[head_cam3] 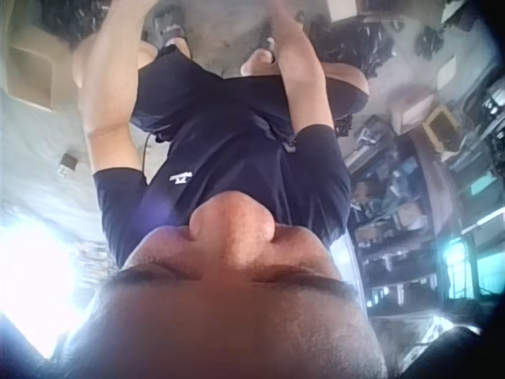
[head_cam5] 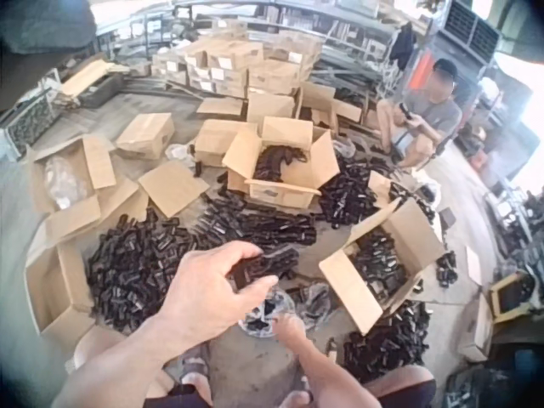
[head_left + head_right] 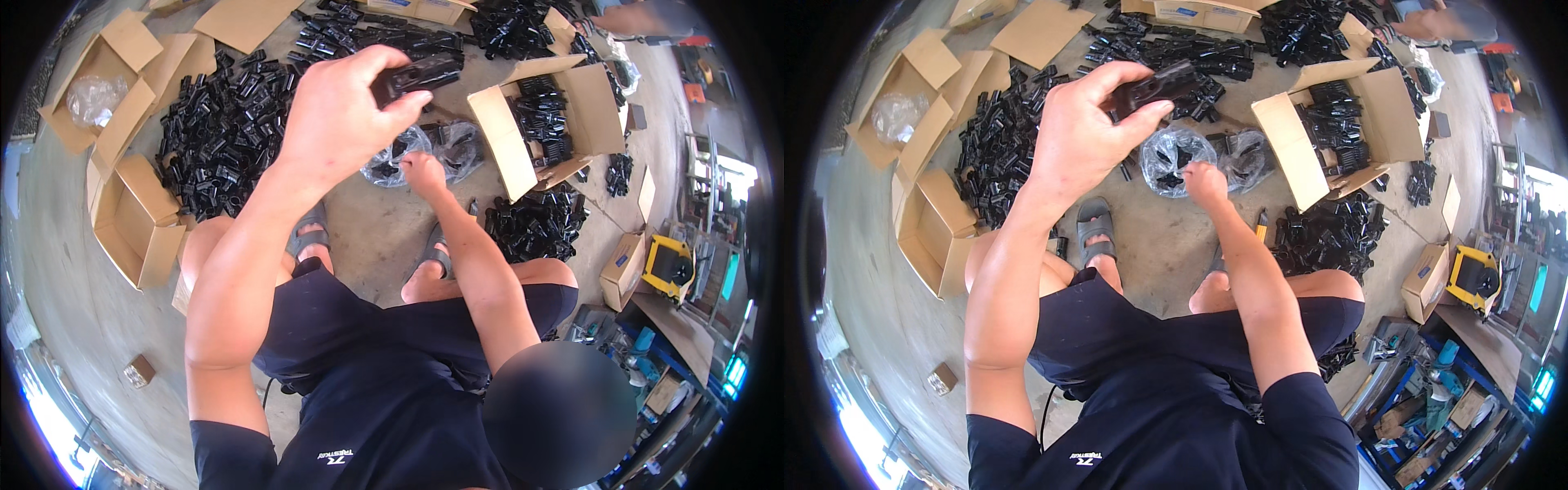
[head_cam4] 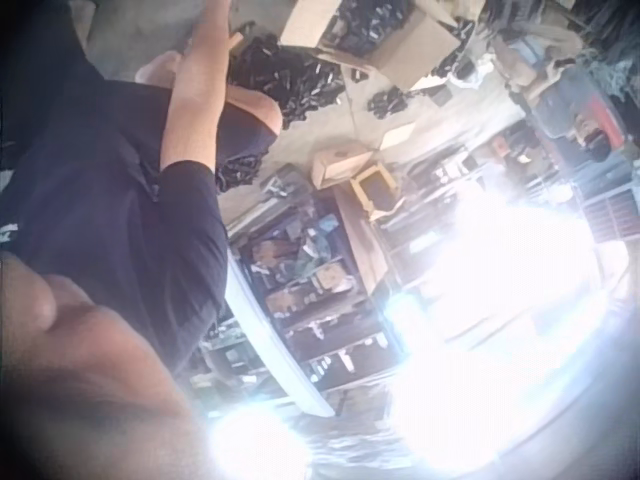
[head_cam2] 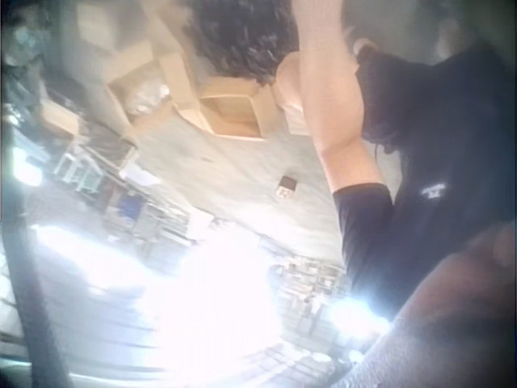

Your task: The person picks up black plastic elbow parts from the floor and cardboard boxes, sorts them by hand, and places them into a clear plastic bag.

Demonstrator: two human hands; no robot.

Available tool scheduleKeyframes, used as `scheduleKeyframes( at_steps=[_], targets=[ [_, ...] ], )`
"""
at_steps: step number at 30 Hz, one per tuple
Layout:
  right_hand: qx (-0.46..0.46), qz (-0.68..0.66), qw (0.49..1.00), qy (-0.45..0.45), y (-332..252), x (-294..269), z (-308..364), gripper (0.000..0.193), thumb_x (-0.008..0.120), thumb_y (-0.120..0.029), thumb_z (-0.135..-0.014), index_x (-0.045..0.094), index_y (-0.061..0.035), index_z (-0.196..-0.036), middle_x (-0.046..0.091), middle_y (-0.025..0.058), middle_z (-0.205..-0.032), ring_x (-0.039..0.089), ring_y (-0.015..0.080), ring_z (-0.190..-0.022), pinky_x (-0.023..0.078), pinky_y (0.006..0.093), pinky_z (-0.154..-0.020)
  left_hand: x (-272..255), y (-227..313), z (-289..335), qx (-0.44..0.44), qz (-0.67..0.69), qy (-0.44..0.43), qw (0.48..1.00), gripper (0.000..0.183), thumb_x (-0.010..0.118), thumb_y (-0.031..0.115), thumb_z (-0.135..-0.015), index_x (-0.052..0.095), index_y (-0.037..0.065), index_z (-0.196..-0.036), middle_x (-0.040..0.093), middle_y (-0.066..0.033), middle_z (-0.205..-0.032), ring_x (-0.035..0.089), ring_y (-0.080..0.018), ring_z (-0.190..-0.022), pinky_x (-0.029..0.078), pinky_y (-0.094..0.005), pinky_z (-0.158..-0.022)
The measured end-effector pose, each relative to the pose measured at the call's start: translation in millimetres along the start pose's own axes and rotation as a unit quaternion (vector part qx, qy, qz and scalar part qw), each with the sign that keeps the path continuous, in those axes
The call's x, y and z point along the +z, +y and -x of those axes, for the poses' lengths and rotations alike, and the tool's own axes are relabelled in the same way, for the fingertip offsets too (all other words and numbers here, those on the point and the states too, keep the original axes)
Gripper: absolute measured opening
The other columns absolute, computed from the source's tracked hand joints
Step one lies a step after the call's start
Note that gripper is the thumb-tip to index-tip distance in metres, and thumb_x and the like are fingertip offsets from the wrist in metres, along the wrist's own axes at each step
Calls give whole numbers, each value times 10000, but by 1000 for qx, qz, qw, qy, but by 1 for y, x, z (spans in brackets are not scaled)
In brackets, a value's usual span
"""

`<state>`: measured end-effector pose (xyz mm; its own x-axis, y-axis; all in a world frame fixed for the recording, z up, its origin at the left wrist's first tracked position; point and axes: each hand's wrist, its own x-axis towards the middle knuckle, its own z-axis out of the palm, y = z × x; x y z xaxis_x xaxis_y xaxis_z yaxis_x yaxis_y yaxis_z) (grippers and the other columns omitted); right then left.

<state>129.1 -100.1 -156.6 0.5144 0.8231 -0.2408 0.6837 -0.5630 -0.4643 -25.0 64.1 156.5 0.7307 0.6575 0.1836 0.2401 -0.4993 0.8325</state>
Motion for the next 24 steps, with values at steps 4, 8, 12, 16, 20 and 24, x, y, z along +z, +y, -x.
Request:
scheduleKeyframes(
  at_steps=[4, 8, 12, 16, 20, 24],
  targets=[
    [-22, 34, 997, -66, -25, 26, 1, 182, 643, -255, -923, 737, -113, -987, 713, 151, -1055, 689, 339, -1006, 560, 449, -865, -1, -7, -2, 41, -30, 36, 998, 360, 825, 198, -817, 700, 28, -1109, 740, -77, -849, 677, -107, -712, 546, -271, -660],
    [-20, 156, 980, -124, -43, 35, 2, 208, 620, -212, -925, 712, -45, -1009, 695, 154, -1115, 655, 328, -1096, 565, 446, -876, -5, -6, 0, 77, -56, 65, 993, 363, 823, 206, -806, 696, 38, -1101, 743, -121, -892, 725, -215, -740, 563, -319, -674],
    [-74, 169, 980, -71, -34, 56, 2, 224, 558, -110, -882, 701, -13, -1025, 648, 192, -1183, 623, 347, -1132, 582, 417, -888, -6, -5, -3, 69, -50, 52, 995, 378, 820, 229, -806, 687, 46, -1109, 738, -134, -906, 724, -268, -752, 567, -340, -679],
    [-57, 176, 980, -74, -39, 47, 3, 255, 547, -105, -892, 692, 10, -1067, 640, 196, -1184, 592, 348, -1169, 576, 423, -902, -8, -10, -2, 80, -64, 56, 993, 375, 812, 227, -804, 681, 49, -1108, 735, -132, -921, 719, -283, -758, 565, -356, -680],
    [-57, 178, 978, -91, -55, 8, -2, 282, 542, -124, -910, 673, -4, -1130, 614, 209, -1193, 608, 370, -1143, 569, 438, -897, -15, -10, 1, 83, -91, 67, 990, 364, 779, 276, -808, 670, 66, -1084, 725, -101, -909, 709, -293, -766, 561, -397, -665],
    [-46, -4, 999, 22, -29, -45, -22, 282, 578, -133, -902, 695, -99, -1157, 688, 181, -990, 711, 322, -910, 571, 409, -811, -11, -2, 0, 97, -85, 61, 990, 368, 809, 214, -796, 678, 48, -1098, 733, -132, -955, 719, -308, -805, 567, -375, -689]
  ],
)
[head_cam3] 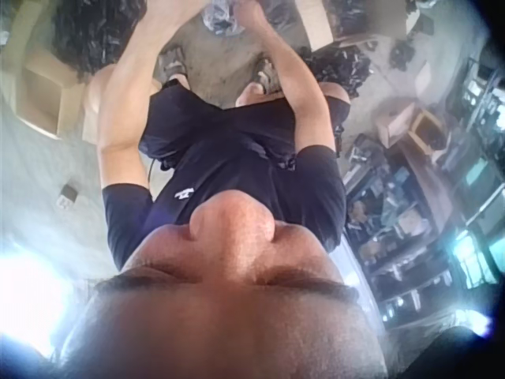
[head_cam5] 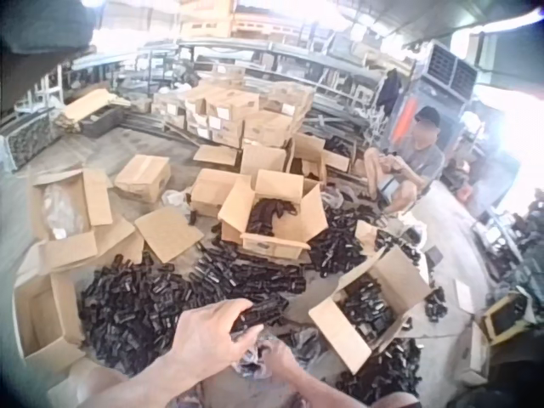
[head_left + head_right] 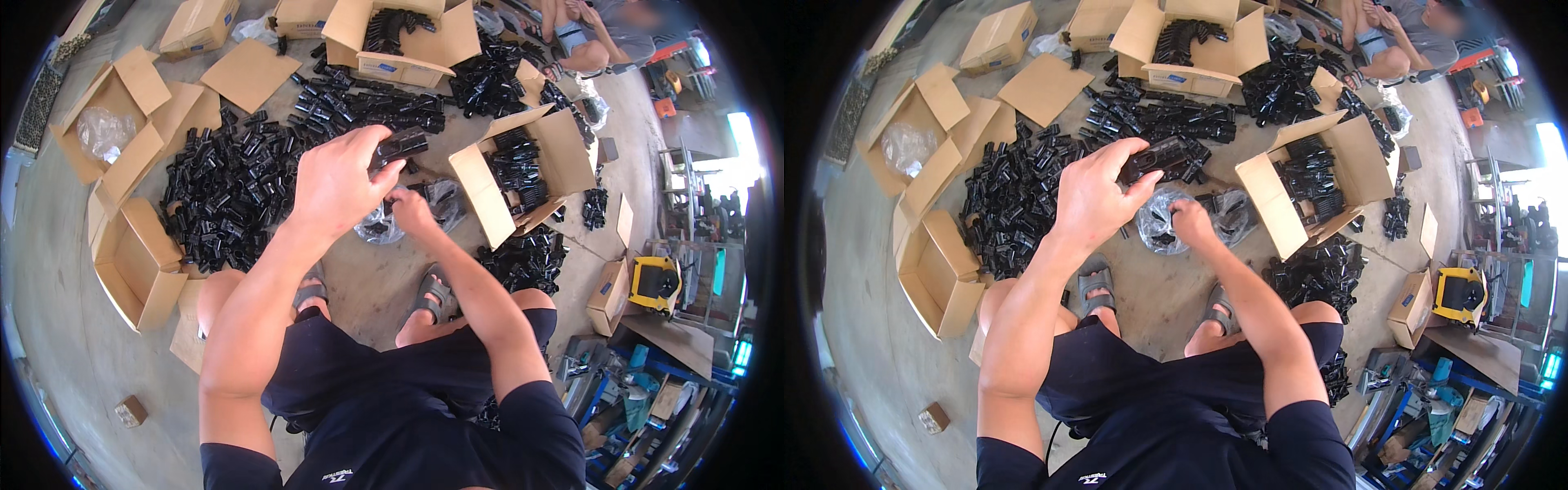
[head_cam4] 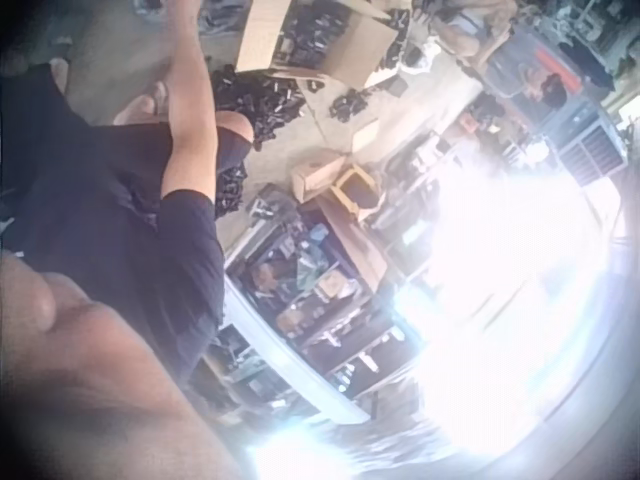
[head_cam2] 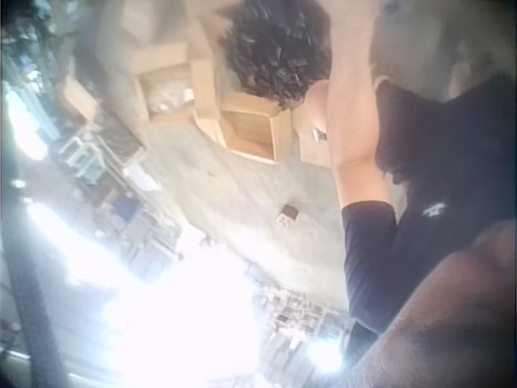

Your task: The person picks up black plastic elbow parts from the floor and cardboard boxes, sorts them by hand, and places them into a clear plastic bag.

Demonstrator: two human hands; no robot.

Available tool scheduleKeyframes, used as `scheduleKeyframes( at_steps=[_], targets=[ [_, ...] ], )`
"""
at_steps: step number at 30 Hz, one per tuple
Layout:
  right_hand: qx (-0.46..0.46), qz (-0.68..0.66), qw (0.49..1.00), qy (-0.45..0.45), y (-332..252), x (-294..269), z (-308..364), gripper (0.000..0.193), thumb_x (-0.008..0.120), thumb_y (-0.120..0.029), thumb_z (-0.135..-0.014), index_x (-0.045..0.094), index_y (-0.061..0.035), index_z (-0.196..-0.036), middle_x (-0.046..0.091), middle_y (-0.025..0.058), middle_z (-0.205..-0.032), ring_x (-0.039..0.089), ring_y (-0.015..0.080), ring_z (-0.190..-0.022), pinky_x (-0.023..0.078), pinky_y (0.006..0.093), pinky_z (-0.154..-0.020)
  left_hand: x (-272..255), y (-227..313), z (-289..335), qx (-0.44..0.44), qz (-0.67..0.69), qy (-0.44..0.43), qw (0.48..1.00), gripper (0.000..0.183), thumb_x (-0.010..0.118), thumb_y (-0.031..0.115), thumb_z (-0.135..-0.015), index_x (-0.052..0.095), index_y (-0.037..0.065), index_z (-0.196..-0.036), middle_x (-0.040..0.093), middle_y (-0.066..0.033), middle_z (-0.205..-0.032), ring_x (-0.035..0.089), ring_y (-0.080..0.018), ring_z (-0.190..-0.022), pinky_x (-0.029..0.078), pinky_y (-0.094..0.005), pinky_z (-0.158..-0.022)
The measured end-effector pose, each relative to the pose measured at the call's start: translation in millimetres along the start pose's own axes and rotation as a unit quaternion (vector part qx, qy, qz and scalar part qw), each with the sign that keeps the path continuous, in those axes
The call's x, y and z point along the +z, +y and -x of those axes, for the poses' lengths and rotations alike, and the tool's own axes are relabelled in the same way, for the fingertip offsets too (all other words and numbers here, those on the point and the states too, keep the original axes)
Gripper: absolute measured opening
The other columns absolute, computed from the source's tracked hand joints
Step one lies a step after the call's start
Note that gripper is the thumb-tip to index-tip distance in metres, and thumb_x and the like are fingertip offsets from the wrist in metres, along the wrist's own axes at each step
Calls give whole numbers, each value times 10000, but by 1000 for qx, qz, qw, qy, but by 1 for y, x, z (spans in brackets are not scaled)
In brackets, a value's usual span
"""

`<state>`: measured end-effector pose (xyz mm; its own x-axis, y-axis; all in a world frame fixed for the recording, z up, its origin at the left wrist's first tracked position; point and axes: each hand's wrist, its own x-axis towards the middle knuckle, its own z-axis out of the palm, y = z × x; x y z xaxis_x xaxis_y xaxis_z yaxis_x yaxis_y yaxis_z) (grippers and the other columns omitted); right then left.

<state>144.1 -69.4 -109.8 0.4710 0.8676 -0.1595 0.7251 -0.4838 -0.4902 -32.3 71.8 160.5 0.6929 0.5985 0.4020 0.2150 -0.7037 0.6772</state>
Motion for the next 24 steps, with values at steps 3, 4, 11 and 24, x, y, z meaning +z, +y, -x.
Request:
scheduleKeyframes(
  at_steps=[3, 4, 11, 24],
  targets=[
    [110, -311, 943, -39, -65, -111, 2, 237, 645, -119, -918, 709, -59, -1138, 673, 78, -810, 659, 147, -761, 540, 302, -677, -3, -6, 6, 34, -46, 9, 998, 377, 813, 206, -785, 674, 46, -1097, 732, -129, -953, 720, -303, -820, 575, -374, -694],
    [87, -364, 927, -3, -71, -136, 7, 225, 667, -118, -927, 710, -47, -1136, 658, 50, -783, 629, 95, -733, 521, 265, -646, 0, -4, 6, 40, -43, 8, 998, 377, 813, 206, -785, 674, 46, -1097, 732, -129, -953, 720, -303, -820, 575, -374, -694],
    [-55, -401, 897, 179, -133, -240, 68, 173, 671, 36, -922, 738, -14, -1073, 662, 15, -980, 606, 65, -743, 499, 217, -652, 15, 13, 9, 109, -89, -2, 990, 395, 821, 149, -731, 655, 46, -1074, 726, -104, -979, 720, -283, -861, 579, -361, -726],
    [-251, -181, 913, 267, -133, -235, 82, 138, 703, 25, -859, 728, -20, -987, 693, 114, -980, 703, 238, -800, 557, 308, -683, 38, 28, 13, 129, -130, -19, 983, 414, 832, 140, -704, 648, 38, -1060, 726, -92, -997, 718, -269, -876, 575, -354, -754]
  ],
)
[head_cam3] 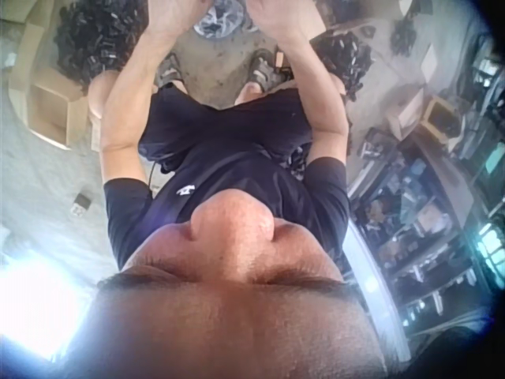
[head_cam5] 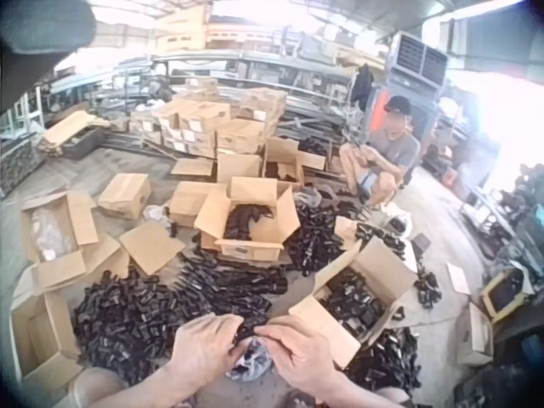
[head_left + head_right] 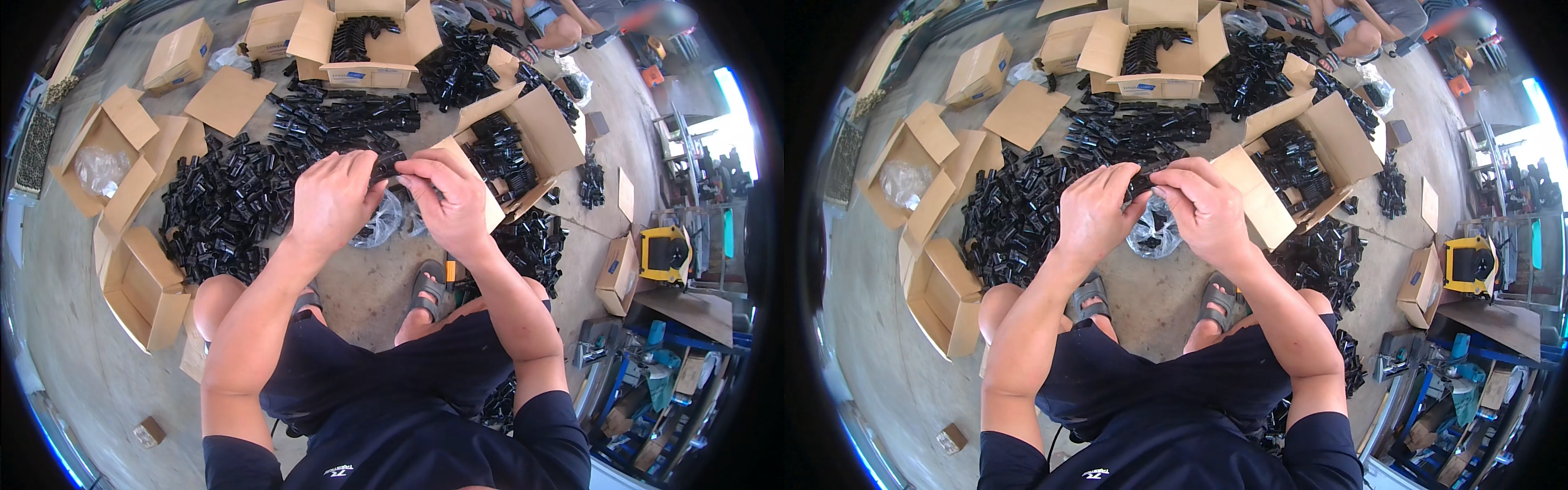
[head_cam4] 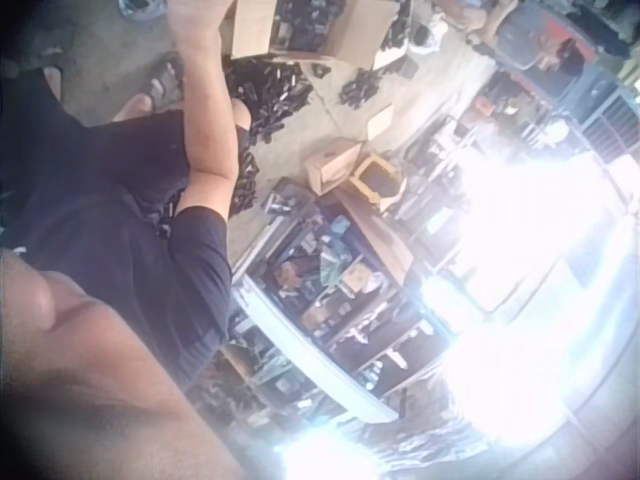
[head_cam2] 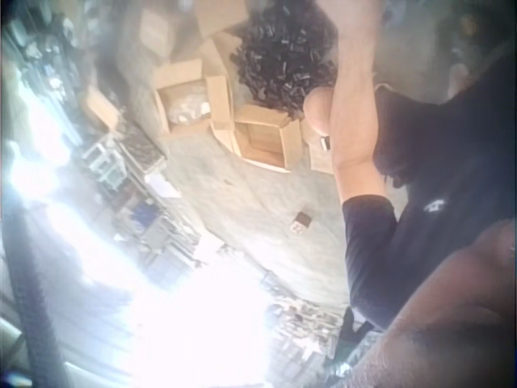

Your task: The person picks up black plastic elbow parts from the floor and cardboard boxes, sorts them by hand, and places them into a clear plastic bag.

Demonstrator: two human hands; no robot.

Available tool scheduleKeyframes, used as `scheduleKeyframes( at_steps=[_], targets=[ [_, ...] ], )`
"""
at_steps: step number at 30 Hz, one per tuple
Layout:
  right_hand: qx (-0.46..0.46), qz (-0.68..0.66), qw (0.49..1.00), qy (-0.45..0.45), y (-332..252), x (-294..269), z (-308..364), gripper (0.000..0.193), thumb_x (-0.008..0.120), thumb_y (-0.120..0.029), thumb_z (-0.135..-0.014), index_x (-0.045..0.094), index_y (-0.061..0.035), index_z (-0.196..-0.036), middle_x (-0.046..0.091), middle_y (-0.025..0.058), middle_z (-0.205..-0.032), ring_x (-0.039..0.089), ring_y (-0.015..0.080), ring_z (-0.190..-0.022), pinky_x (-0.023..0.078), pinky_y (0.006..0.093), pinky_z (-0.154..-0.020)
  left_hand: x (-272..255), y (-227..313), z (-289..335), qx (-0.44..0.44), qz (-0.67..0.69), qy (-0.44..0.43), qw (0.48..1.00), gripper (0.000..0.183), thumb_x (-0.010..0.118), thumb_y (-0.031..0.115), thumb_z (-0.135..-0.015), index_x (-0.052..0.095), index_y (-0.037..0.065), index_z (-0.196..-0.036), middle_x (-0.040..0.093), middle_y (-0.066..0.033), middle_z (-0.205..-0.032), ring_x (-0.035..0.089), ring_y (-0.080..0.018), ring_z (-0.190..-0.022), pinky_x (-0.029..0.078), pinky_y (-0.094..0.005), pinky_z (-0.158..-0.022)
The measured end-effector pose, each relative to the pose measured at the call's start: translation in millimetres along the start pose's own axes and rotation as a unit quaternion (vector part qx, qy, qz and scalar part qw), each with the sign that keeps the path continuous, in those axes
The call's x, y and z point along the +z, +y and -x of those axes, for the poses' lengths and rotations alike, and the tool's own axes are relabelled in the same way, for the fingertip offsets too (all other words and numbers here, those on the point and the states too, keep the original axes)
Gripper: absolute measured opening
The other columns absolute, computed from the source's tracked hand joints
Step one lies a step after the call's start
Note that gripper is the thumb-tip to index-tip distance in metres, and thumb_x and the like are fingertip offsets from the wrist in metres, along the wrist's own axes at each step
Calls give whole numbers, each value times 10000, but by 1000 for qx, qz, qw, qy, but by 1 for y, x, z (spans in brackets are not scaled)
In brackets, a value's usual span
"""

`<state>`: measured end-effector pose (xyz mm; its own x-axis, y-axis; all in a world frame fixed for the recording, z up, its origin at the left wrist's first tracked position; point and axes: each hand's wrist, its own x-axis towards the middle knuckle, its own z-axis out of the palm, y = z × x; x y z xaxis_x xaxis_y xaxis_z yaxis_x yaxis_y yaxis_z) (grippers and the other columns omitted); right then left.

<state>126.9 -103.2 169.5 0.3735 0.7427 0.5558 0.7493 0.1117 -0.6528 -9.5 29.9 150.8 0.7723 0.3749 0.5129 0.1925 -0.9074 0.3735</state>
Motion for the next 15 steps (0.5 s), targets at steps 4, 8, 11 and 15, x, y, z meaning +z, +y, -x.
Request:
scheduleKeyframes(
  at_steps=[4, 8, 11, 15],
  targets=[
    [-27, 9, 1000, -2, 12, 7, 5, 152, 695, 30, -843, 714, -20, -985, 670, 117, -973, 676, 294, -819, 556, 355, -708, 7, 4, -4, 27, -7, 24, 999, 359, 814, 142, -704, 606, 49, -982, 698, -80, -912, 704, -265, -822, 575, -370, -785],
    [-60, 48, 997, -6, 18, 10, 5, 198, 696, 41, -809, 709, -23, -996, 648, 112, -949, 655, 304, -843, 550, 375, -720, 16, 7, -5, 44, -12, 42, 998, 298, 780, 132, -710, 566, 64, -905, 668, -72, -826, 692, -262, -769, 572, -402, -813],
    [-91, 100, 991, -25, 21, 13, 7, 241, 697, 41, -771, 707, -26, -1002, 631, 104, -949, 647, 295, -867, 548, 375, -726, 18, 7, -2, 21, -21, 5, 1000, 381, 814, 142, -706, 644, 38, -1030, 725, -89, -971, 717, -271, -854, 581, -415, -881],
    [-90, 133, 985, -60, 22, 16, 6, 292, 696, 31, -755, 712, -28, -1041, 621, 102, -981, 631, 295, -877, 548, 369, -744, 20, 4, -1, 17, -30, 14, 999, 379, 814, 142, -700, 649, 42, -1027, 729, -93, -939, 720, -266, -848, 584, -390, -843]
  ],
)
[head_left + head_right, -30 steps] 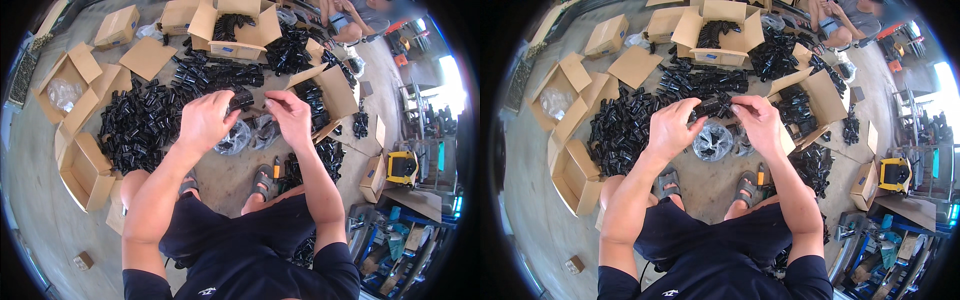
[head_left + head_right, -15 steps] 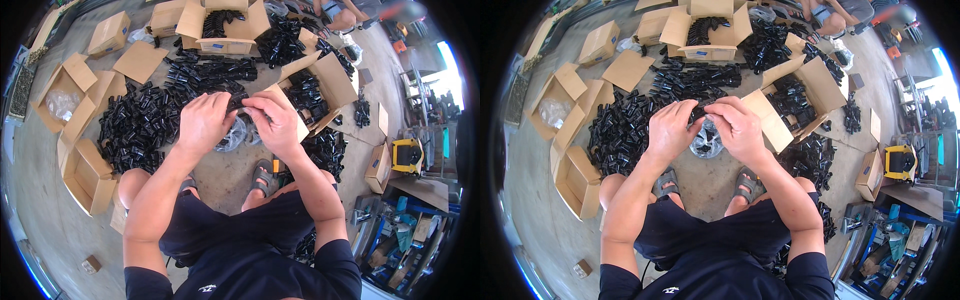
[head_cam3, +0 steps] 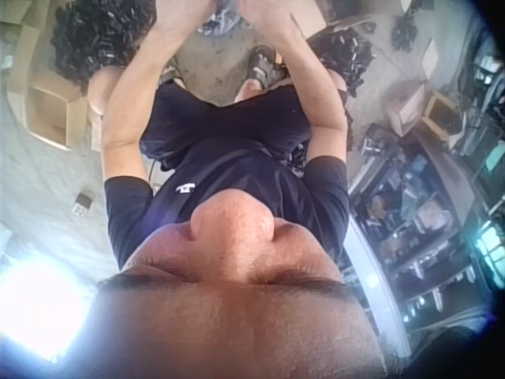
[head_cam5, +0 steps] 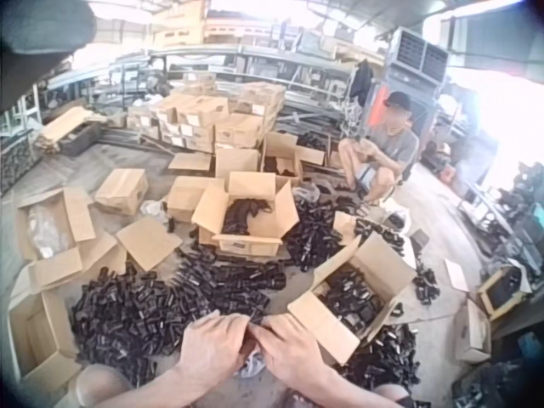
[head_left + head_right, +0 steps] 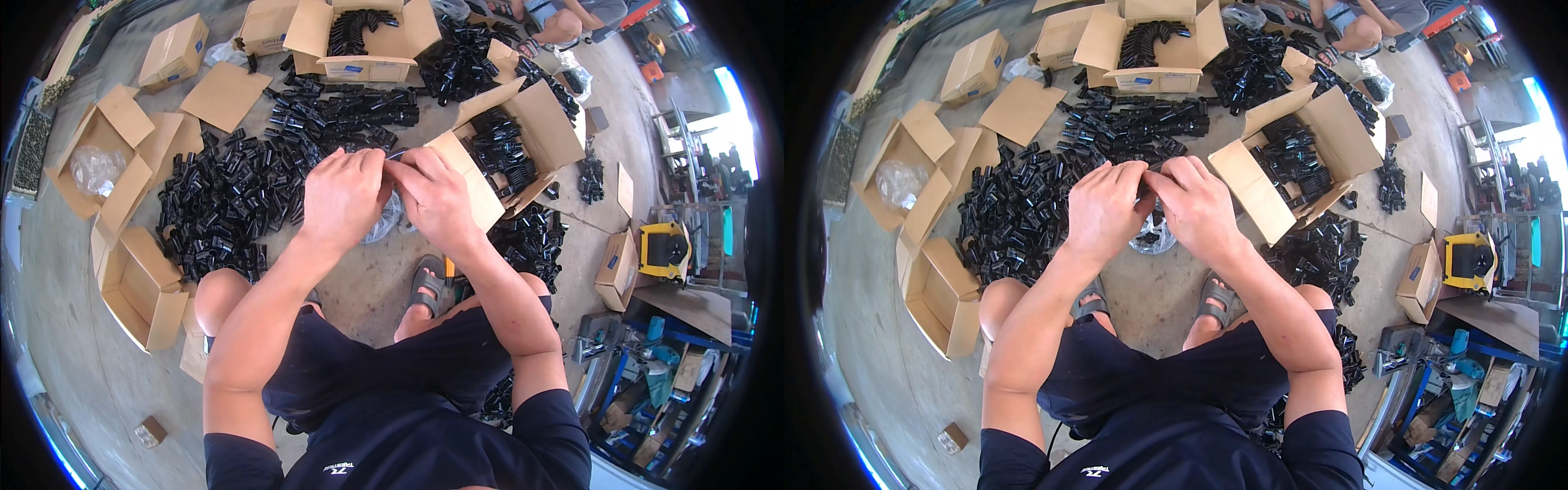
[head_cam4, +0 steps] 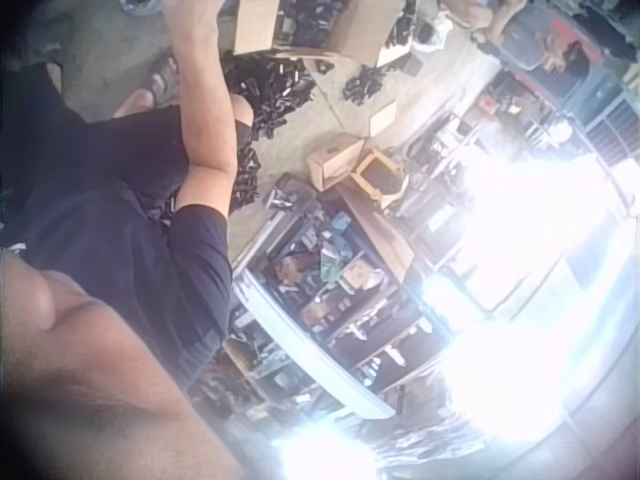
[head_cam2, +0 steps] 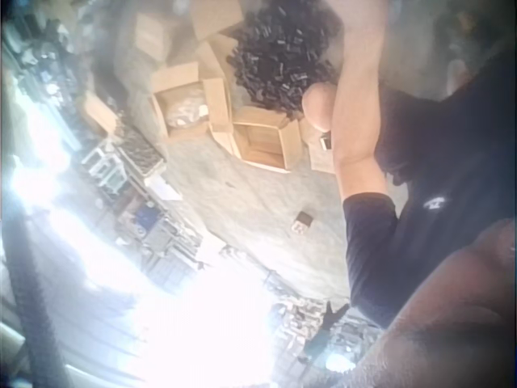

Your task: The person picks up black plastic elbow parts from the floor and cardboard boxes, sorts them by hand, and places them into a clear plastic bag.

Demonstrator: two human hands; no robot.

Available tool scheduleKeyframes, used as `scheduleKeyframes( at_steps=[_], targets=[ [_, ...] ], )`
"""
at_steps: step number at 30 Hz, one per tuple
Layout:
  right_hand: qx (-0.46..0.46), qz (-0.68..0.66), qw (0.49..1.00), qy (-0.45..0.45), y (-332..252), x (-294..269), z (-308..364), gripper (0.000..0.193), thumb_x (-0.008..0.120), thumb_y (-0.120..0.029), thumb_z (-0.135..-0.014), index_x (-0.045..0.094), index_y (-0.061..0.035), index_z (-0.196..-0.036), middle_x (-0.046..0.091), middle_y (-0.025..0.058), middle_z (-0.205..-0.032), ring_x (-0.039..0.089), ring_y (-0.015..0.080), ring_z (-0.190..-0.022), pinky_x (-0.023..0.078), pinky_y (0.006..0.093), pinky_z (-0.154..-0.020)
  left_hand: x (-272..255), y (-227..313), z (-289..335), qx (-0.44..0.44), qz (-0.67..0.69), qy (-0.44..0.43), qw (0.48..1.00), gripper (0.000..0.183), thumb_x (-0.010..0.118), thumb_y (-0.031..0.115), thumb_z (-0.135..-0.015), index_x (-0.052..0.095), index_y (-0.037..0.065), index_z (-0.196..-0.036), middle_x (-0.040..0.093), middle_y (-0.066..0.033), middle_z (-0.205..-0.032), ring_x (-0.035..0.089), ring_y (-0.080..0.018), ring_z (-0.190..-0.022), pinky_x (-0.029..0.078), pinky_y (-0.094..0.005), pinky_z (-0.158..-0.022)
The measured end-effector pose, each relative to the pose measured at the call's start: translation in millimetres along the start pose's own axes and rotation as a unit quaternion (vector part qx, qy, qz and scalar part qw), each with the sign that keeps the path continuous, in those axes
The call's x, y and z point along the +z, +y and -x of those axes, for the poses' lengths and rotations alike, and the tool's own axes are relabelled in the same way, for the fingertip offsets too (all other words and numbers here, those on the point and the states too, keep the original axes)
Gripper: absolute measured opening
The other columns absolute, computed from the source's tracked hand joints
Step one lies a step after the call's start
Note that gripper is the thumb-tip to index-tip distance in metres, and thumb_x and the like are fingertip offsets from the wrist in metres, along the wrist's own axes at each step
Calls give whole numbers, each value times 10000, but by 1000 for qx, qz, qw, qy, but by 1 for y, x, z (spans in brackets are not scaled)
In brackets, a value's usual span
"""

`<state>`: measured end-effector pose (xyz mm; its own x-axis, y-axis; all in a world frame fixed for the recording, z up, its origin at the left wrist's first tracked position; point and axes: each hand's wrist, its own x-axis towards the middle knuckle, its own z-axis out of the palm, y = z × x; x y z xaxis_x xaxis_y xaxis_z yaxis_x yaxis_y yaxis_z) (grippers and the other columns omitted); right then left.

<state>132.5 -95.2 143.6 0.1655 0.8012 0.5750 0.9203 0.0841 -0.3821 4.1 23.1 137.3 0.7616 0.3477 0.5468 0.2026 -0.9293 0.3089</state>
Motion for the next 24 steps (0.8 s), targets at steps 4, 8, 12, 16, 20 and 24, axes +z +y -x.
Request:
scheduleKeyframes(
  at_steps=[4, 8, 12, 16, 20, 24],
  targets=[
    [74, -44, 994, 68, 3, 3, 1, 370, 731, -18, -823, 686, -41, -1190, 629, 107, -1033, 639, 254, -896, 551, 330, -763, -16, 1, -2, -117, 68, -61, 989, 351, 811, 145, -729, 669, 32, -1029, 733, -104, -918, 721, -280, -853, 577, -346, -778],
    [303, -435, 848, 14, 13, -9, -1, 473, 748, -82, -908, 580, -7, -1344, 635, 44, -1068, 611, 100, -942, 532, 253, -772, -24, -6, -5, -231, 306, -93, 919, 348, 799, 103, -821, 670, -21, -1119, 744, -95, -962, 715, -169, -861, 560, -280, -781],
    [342, -557, 756, -37, 10, -7, -1, 426, 740, -71, -914, 597, 15, -1306, 664, 25, -1033, 609, 74, -829, 526, 230, -746, -31, -3, -6, -277, 470, -130, 828, 325, 763, 62, -884, 647, -44, -1169, 718, -80, -1019, 660, -95, -899, 545, -255, -820],
    [348, -549, 759, -22, 8, -9, -3, 394, 746, -75, -911, 618, 17, -1272, 670, 19, -994, 612, 74, -813, 529, 230, -730, -29, 6, -5, -272, 516, -46, 811, 326, 741, 20, -898, 627, -26, -1200, 711, -66, -1022, 660, -95, -912, 540, -239, -821],
    [343, -560, 754, -1, 8, -12, -4, 361, 755, -83, -905, 643, 19, -1233, 678, 16, -969, 615, 73, -788, 528, 225, -697, -25, 8, 1, -247, 539, -23, 805, 308, 740, -31, -889, 633, -15, -1177, 704, -64, -1053, 669, -108, -954, 546, -241, -840],
    [341, -532, 775, -1, 5, -11, -5, 366, 768, -110, -902, 654, 14, -1227, 693, 13, -946, 616, 63, -775, 522, 218, -668, -23, 7, 2, -239, 523, 3, 818, 241, 758, -20, -877, 663, -46, -1096, 720, -73, -1023, 675, -103, -893, 565, -258, -786]
  ],
)
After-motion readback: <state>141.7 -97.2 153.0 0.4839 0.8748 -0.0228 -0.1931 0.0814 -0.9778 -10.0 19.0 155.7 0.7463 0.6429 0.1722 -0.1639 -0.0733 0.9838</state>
